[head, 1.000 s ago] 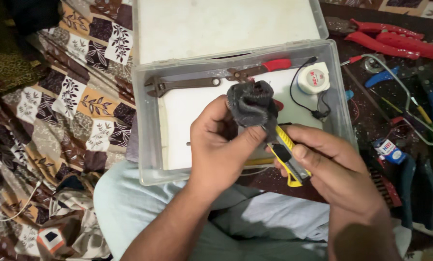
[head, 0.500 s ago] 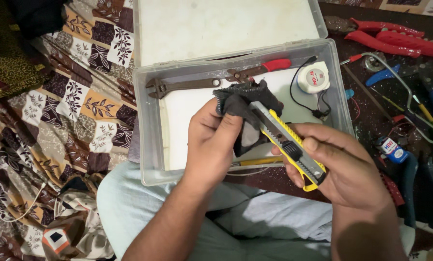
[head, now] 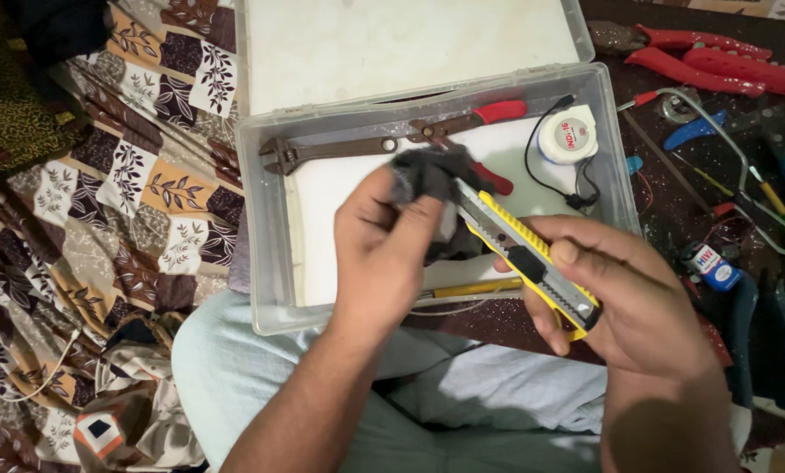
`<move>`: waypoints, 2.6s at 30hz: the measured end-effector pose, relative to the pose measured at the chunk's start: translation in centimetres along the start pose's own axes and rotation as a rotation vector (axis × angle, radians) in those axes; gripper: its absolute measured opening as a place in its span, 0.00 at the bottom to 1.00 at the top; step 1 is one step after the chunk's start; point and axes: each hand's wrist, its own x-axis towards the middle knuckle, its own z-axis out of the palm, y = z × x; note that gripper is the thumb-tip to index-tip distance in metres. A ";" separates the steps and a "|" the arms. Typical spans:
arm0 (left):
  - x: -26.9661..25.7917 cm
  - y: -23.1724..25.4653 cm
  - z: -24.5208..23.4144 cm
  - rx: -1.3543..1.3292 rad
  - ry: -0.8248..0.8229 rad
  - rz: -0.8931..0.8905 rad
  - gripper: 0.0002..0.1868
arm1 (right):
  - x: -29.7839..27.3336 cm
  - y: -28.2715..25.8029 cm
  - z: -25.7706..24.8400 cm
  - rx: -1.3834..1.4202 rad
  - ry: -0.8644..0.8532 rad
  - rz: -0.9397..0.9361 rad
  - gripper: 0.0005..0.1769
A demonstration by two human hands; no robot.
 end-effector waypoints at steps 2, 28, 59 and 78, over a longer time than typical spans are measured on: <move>0.7 -0.1 -0.4 -0.078 0.177 0.023 0.07 | 0.1 -0.1 -0.4 -0.005 0.049 0.019 0.26; 1.5 6.2 -8.2 0.028 0.256 0.359 0.09 | 2.0 -1.9 -1.3 -0.083 0.164 -0.313 0.26; 0.9 4.4 -9.3 -0.068 0.222 0.289 0.05 | 2.6 0.9 3.2 -1.266 0.483 -0.570 0.25; 0.9 4.1 -9.6 -0.069 0.214 0.266 0.06 | 3.0 -1.5 -1.1 -0.383 0.187 -0.287 0.22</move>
